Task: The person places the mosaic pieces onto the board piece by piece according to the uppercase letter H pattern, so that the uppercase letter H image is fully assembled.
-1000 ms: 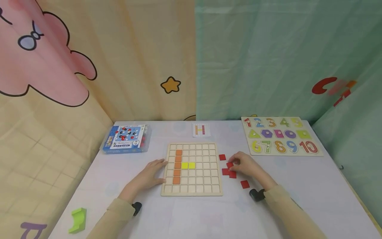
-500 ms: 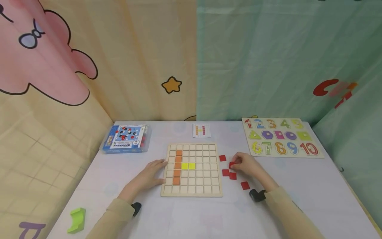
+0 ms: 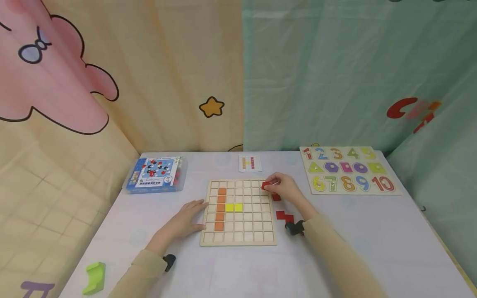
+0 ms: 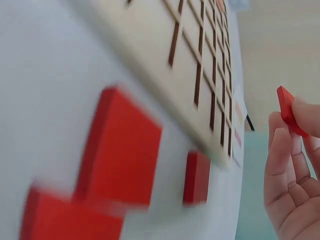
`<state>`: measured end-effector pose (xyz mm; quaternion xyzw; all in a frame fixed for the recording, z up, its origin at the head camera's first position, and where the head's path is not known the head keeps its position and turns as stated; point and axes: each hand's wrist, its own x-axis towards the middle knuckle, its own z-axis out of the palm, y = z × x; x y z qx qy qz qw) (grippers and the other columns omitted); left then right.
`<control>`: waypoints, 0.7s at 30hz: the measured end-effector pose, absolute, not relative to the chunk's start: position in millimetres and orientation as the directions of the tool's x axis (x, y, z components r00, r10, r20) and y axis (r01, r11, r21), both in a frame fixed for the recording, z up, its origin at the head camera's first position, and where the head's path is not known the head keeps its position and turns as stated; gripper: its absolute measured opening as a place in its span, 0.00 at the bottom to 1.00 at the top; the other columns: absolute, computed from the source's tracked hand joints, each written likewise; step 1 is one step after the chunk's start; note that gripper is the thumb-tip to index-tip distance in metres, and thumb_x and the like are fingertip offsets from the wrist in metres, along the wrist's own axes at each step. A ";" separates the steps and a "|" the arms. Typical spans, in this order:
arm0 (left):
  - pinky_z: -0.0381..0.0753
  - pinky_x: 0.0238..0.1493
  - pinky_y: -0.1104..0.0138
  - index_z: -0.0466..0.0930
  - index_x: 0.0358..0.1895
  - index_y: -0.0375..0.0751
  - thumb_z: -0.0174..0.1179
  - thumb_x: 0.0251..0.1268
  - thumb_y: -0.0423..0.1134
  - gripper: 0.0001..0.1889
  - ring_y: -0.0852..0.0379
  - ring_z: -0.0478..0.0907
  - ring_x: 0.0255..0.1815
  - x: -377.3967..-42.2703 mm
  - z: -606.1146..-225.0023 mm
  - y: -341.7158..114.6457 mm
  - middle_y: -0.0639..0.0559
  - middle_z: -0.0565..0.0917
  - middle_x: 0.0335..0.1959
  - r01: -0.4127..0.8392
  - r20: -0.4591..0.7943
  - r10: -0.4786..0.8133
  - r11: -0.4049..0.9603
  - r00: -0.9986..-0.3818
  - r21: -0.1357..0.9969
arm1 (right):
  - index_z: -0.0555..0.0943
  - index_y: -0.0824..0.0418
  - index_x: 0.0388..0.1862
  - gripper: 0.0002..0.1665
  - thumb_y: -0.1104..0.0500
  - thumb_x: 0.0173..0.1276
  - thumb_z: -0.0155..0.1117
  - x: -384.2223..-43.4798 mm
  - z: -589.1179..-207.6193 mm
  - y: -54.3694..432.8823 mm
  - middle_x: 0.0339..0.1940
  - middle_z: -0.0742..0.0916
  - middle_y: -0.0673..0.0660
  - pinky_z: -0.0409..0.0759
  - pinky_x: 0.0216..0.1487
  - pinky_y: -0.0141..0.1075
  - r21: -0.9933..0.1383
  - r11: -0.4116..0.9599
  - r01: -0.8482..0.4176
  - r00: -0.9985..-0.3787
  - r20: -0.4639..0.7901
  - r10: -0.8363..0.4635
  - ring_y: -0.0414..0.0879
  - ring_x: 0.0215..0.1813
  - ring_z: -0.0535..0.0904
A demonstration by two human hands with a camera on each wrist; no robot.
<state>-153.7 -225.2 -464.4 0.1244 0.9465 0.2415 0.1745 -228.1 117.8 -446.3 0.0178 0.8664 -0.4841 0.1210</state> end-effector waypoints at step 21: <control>0.58 0.76 0.43 0.64 0.74 0.45 0.70 0.59 0.41 0.39 0.39 0.51 0.79 -151.1 -461.4 -222.8 0.44 0.60 0.78 0.118 -0.281 0.293 0.854 -0.914 0.507 | 0.84 0.60 0.36 0.05 0.60 0.64 0.71 -242.4 -460.9 53.0 0.33 0.86 0.55 0.77 0.34 0.29 -0.810 0.568 0.146 -0.968 -0.234 -0.085 0.44 0.32 0.77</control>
